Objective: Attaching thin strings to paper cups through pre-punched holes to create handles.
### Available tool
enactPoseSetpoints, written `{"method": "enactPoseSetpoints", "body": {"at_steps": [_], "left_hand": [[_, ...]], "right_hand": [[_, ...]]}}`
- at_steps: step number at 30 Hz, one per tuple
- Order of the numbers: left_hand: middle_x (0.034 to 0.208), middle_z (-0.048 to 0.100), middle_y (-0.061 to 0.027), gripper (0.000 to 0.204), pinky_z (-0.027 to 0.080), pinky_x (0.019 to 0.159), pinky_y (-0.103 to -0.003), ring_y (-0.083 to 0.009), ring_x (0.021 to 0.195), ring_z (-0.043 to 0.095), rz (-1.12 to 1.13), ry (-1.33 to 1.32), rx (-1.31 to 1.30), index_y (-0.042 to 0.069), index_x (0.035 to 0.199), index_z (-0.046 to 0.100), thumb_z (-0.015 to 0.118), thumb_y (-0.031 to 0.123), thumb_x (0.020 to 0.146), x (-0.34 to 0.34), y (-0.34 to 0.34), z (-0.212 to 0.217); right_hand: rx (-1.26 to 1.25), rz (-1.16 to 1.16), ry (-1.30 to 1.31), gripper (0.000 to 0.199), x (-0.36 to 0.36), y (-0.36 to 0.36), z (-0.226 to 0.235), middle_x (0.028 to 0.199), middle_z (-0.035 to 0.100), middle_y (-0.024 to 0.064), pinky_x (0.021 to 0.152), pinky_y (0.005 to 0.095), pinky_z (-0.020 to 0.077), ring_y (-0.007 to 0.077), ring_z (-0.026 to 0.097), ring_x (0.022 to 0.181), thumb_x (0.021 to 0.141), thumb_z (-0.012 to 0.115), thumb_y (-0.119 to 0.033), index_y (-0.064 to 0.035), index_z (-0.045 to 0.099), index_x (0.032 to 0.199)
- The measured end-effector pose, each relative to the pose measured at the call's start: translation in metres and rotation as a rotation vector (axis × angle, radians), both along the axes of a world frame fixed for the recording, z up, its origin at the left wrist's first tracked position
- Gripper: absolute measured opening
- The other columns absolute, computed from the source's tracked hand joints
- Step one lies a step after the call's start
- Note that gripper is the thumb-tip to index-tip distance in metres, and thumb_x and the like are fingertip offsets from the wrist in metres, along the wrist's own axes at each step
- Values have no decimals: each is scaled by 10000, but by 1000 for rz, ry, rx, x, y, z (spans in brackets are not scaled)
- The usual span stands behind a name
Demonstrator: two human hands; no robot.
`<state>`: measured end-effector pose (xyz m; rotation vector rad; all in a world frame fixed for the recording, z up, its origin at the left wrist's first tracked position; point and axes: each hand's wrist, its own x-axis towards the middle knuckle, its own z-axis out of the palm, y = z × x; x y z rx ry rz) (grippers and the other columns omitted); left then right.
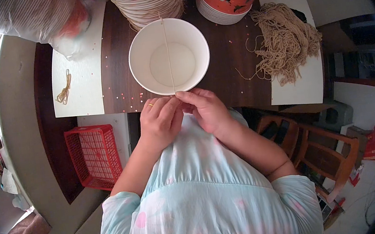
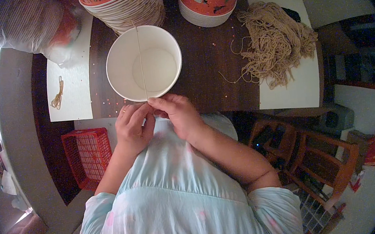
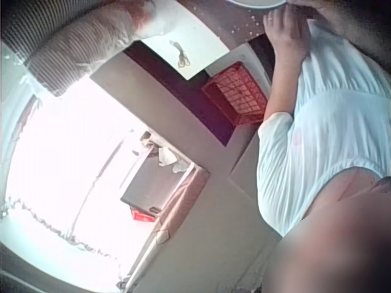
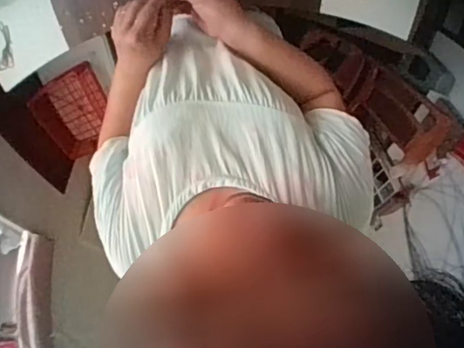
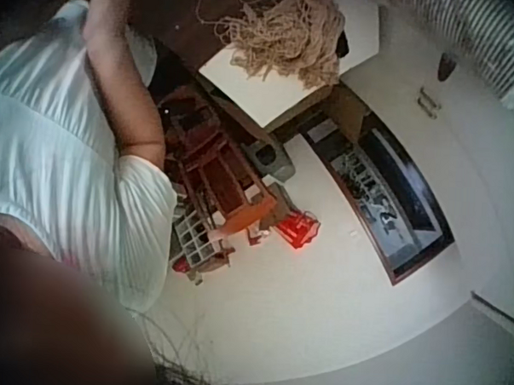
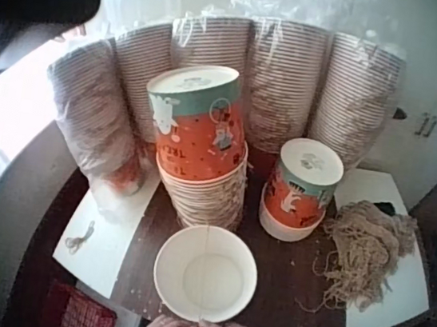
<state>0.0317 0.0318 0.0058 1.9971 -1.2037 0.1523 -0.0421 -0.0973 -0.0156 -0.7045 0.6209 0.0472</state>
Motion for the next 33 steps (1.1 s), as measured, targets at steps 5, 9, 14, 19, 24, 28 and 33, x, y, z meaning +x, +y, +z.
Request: {"method": "enactPoseSetpoints", "body": {"at_steps": [5,9,14,19,24,28,33], "left_hand": [[802,630,-126,160,506,628,-304,-250,699,626,121,241,-87,-16,876,624,636,-75,728,0,9,4],[760,612,-100,67,477,608,-237,-137,652,593,194,501,-178,-38,856,603,627,-50,794,2,11,9],[734,601,-49,43,451,607,-209,-87,640,552,207,802,-155,-40,842,598,621,-7,827,3,12,14],[767,616,-19,66,444,616,-206,-68,657,545,171,1025,-250,-42,854,610,612,24,860,0,11,11],[799,620,-33,88,451,631,-209,-75,677,557,124,1064,-309,-28,892,636,634,58,870,1,1,23],[785,588,-45,63,451,641,-220,-95,700,556,114,758,-278,-2,866,646,646,61,861,4,-1,22],[778,569,-84,78,432,646,-255,-173,704,548,63,518,-242,-5,779,589,663,4,801,-1,-3,22]], "right_hand": [[112,17,-37,222,1,-5,-4,921,671,36,771,260,476,111,606,830,862,659,-204,-37,659,1007],[-227,134,-20,220,4,-15,0,927,682,59,775,274,488,128,626,821,852,651,-179,-7,663,988],[-664,281,-46,240,5,-26,-5,835,692,105,679,291,507,131,632,728,786,647,-143,53,656,924],[-780,426,70,206,11,-32,16,793,671,60,663,262,506,77,601,734,803,651,-119,50,659,920],[-967,337,16,225,3,-28,10,782,665,70,656,295,503,114,612,692,781,694,-146,25,659,923],[-1730,177,-41,288,-12,-20,41,873,620,57,742,368,463,211,603,746,707,757,-147,-58,631,949],[-1690,-30,-548,258,2,-12,31,921,582,38,819,414,413,248,557,913,677,716,-105,-106,581,896]]}}
